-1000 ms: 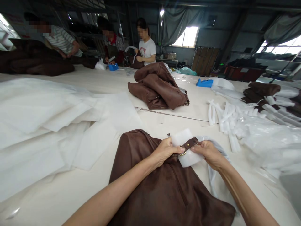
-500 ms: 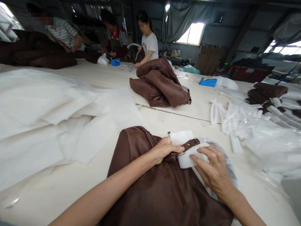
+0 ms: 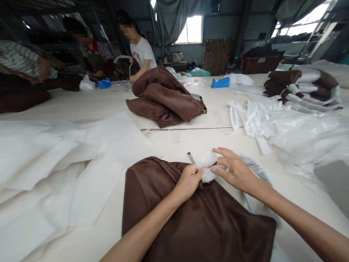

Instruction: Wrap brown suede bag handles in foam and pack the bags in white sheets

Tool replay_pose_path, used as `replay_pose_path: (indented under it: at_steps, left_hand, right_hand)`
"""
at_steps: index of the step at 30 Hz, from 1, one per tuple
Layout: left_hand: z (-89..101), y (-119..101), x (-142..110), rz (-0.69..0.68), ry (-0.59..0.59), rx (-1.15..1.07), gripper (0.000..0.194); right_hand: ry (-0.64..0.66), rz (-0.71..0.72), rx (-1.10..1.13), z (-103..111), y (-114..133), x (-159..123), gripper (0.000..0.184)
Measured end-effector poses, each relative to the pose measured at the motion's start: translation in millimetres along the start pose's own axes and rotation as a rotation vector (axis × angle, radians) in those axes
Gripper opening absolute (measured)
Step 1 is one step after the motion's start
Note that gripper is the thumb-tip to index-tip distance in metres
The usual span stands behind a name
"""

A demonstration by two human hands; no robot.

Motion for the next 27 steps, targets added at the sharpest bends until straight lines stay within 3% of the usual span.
replay_pose_path:
  at_steps: [7,9,12,13,16,19,23,27]
  left_hand:
    - [2.1,-1,-5,-0.024,0.060,-0.021,0.049]
    - [1.2,0,-4,-0.009,0.059,-0.046,0.049]
    - [-0.9,-2,-4,-0.003,0.088,-0.076,0.043]
    - [-1.6,-3,-4,-0.004,0.105,-0.089,0.042]
    - [-3.5,-6,-5,-0.002,0.165,-0.122,0.043]
    - [-4.4,-7,-6,-0.009,0.192,-0.117,0.040]
    - [-3.1,-4,-5,0.012,0.121,-0.182,0.042]
    - [-0.4,-1,-6,0.035,0.029,-0.213,0.041]
  right_hand:
    - [0.105,-0.217,0.202,6,-5,13,0.019]
    - [0.173,-0.374,0.299,8,-19,17,0.041]
    - [0.374,-0.582,0.496,11,-37,23,0.083]
    - [0.459,-0.587,0.569,12,-39,25,0.083]
    - [0.697,-0.472,0.761,14,-35,33,0.055]
    - [0.833,-0.440,0.911,11,-27,35,0.044]
    - [0.730,-0.524,1.002,6,-28,28,0.039]
    - [0.554,-0.486,0.900,8,-31,15,0.032]
Point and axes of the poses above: each hand's wrist, its own x-axis towards the middle knuckle, its own z-axis out of the back of the hand, y = z × x, the point moved 3 cm from there along x, towards the middle knuckle, and after that the axes turned 6 degrees about -y, right-handed, at the moved point
